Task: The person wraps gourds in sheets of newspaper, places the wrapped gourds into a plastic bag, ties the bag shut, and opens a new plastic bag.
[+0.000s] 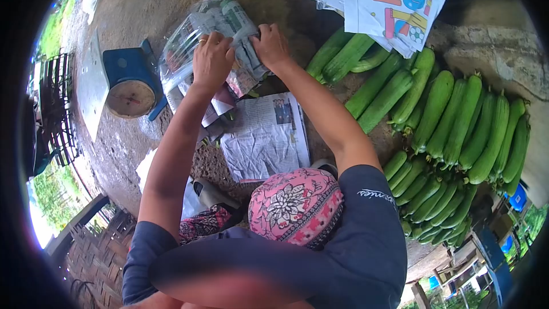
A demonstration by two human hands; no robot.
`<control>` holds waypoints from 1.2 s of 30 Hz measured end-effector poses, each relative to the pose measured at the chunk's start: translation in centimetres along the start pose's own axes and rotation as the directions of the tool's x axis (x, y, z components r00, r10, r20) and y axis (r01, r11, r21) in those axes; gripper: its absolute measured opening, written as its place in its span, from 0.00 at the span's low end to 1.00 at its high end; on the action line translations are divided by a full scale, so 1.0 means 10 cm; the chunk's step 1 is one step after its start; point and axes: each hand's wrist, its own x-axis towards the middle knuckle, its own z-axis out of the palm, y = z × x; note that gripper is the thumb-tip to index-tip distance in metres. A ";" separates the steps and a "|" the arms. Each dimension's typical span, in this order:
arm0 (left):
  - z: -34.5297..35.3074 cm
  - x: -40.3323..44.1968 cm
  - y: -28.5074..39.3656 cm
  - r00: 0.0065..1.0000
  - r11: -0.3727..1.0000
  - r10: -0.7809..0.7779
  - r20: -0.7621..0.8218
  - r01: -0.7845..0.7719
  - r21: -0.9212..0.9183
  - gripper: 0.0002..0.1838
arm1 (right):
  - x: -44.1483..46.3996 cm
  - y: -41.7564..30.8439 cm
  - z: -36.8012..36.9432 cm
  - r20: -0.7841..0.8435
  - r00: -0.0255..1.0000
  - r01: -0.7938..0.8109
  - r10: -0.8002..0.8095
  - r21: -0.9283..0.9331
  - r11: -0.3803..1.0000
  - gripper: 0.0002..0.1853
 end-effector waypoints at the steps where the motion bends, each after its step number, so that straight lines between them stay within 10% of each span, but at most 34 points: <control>1: -0.01 -0.03 0.02 0.997 1.000 0.024 -0.067 -0.025 -0.013 0.13 | -0.05 -0.02 -0.08 -0.003 0.999 0.048 -0.048 0.017 0.999 0.18; 7: -0.11 -0.67 0.22 0.962 0.949 0.236 -0.137 -0.259 -0.180 0.11 | -0.73 -0.06 -1.11 -0.250 0.917 0.277 -0.311 -0.162 0.947 0.17; 12: 0.38 -2.08 0.40 0.859 0.871 0.447 0.250 -0.355 -0.339 0.24 | -1.04 0.66 -1.54 -0.505 0.805 -0.400 0.313 -0.072 0.914 0.42; 15: 0.48 -2.67 0.54 0.735 0.910 0.413 0.538 -0.321 -0.261 0.50 | -0.91 0.52 -1.51 -0.427 0.840 -0.486 0.336 -0.317 0.814 0.49; 20: 0.59 -3.03 0.68 0.721 0.938 0.340 0.604 -0.307 -0.162 0.58 | -0.66 0.55 -1.60 -0.152 0.831 -0.530 0.534 -0.503 0.682 0.60; 23: 0.53 -3.18 0.73 0.704 0.947 0.309 0.639 -0.287 -0.142 0.59 | -0.70 0.56 -1.72 -0.051 0.812 -0.546 0.582 -0.422 0.724 0.58; 25: 0.54 -3.15 0.74 0.707 0.945 0.309 0.636 -0.302 -0.124 0.60 | -0.90 0.83 -1.67 -0.246 0.877 -0.460 0.412 -0.190 0.867 0.47; 26: 0.57 -3.19 0.71 0.738 0.939 0.338 0.584 -0.303 -0.162 0.60 | -1.04 0.95 -1.77 -0.026 0.842 -0.529 0.538 0.154 0.835 0.38; 28: 0.62 -3.27 0.64 0.742 0.939 0.339 0.579 -0.299 -0.168 0.58 | -1.56 0.76 -1.92 0.289 0.759 -0.621 0.583 0.589 0.517 0.25; 31: 0.49 -3.39 0.70 0.820 0.967 0.252 0.513 -0.233 -0.104 0.47 | -2.28 0.68 -1.90 0.494 0.730 -0.655 0.472 0.703 0.277 0.22; 36: 0.69 -3.61 0.65 0.870 0.976 0.216 0.443 -0.195 -0.091 0.45 | -2.95 0.12 -1.43 0.330 0.933 -0.326 0.142 0.607 0.725 0.26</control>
